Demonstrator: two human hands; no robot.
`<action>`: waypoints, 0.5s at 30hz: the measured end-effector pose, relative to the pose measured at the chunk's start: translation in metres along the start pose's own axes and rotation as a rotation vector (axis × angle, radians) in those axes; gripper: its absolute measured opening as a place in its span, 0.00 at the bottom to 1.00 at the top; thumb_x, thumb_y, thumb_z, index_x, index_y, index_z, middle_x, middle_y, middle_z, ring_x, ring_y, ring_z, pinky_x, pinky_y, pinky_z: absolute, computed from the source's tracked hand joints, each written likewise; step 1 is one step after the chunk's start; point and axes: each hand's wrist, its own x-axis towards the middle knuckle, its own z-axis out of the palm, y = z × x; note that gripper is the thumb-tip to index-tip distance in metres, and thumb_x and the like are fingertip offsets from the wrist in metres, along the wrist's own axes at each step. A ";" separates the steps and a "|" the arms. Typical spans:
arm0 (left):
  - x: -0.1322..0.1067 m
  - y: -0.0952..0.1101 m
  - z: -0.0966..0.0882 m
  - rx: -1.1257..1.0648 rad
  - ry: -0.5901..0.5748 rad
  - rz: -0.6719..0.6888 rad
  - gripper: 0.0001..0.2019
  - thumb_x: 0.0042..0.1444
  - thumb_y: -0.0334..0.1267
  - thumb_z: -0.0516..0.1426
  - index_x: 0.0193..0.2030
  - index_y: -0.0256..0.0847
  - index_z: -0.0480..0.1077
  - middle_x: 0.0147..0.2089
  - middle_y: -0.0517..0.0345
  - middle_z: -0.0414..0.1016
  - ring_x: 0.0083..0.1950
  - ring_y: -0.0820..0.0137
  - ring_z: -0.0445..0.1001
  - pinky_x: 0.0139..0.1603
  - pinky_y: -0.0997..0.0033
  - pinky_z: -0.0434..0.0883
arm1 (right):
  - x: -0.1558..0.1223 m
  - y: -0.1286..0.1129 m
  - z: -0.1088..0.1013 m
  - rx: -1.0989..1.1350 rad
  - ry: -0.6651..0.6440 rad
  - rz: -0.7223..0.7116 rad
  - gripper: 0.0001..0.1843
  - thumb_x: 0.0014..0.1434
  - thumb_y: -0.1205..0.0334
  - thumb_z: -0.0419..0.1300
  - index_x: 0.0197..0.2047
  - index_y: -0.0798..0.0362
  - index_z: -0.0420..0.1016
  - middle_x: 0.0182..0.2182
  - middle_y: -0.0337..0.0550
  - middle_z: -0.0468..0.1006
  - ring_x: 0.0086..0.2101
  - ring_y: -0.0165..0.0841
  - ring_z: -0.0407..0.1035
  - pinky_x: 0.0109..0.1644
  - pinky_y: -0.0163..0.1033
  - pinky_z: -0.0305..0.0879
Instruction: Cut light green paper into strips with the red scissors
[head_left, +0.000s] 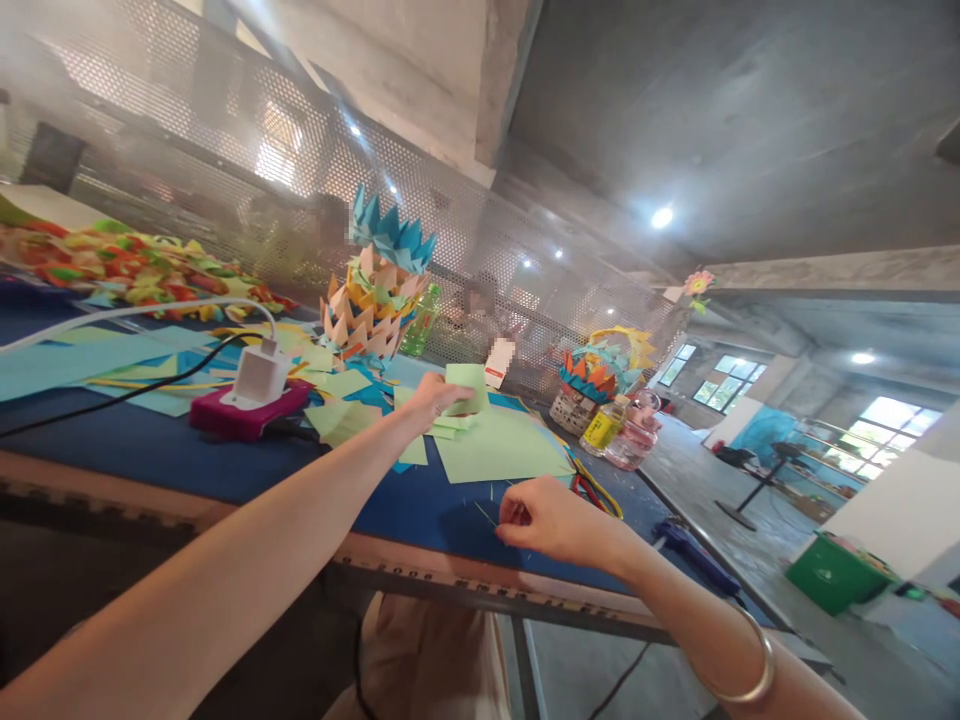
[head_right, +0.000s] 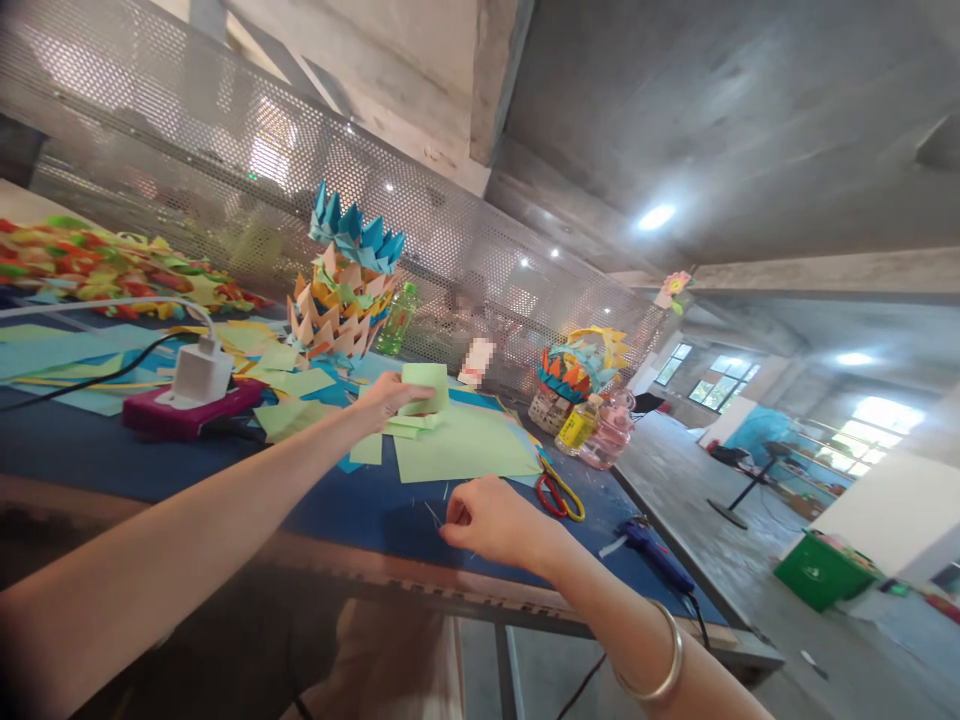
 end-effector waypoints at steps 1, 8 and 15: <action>0.000 0.000 0.000 -0.012 -0.009 0.001 0.06 0.36 0.30 0.64 0.23 0.34 0.71 0.21 0.54 0.73 0.25 0.64 0.74 0.24 0.69 0.71 | 0.001 -0.002 0.000 -0.038 -0.007 -0.010 0.09 0.49 0.63 0.57 0.29 0.56 0.77 0.24 0.41 0.78 0.26 0.28 0.68 0.30 0.30 0.59; -0.005 0.005 0.002 -0.015 -0.007 0.001 0.06 0.34 0.29 0.64 0.21 0.35 0.72 0.19 0.56 0.72 0.26 0.63 0.75 0.25 0.69 0.72 | 0.005 -0.009 0.002 -0.232 -0.026 -0.030 0.11 0.45 0.71 0.54 0.28 0.56 0.78 0.26 0.44 0.79 0.27 0.30 0.68 0.32 0.32 0.58; 0.001 0.000 0.001 -0.071 -0.061 0.007 0.04 0.37 0.29 0.62 0.22 0.33 0.72 0.21 0.52 0.74 0.25 0.64 0.74 0.26 0.67 0.72 | 0.016 0.005 -0.016 0.067 -0.038 0.012 0.08 0.46 0.67 0.55 0.28 0.57 0.76 0.23 0.38 0.75 0.24 0.27 0.65 0.28 0.30 0.58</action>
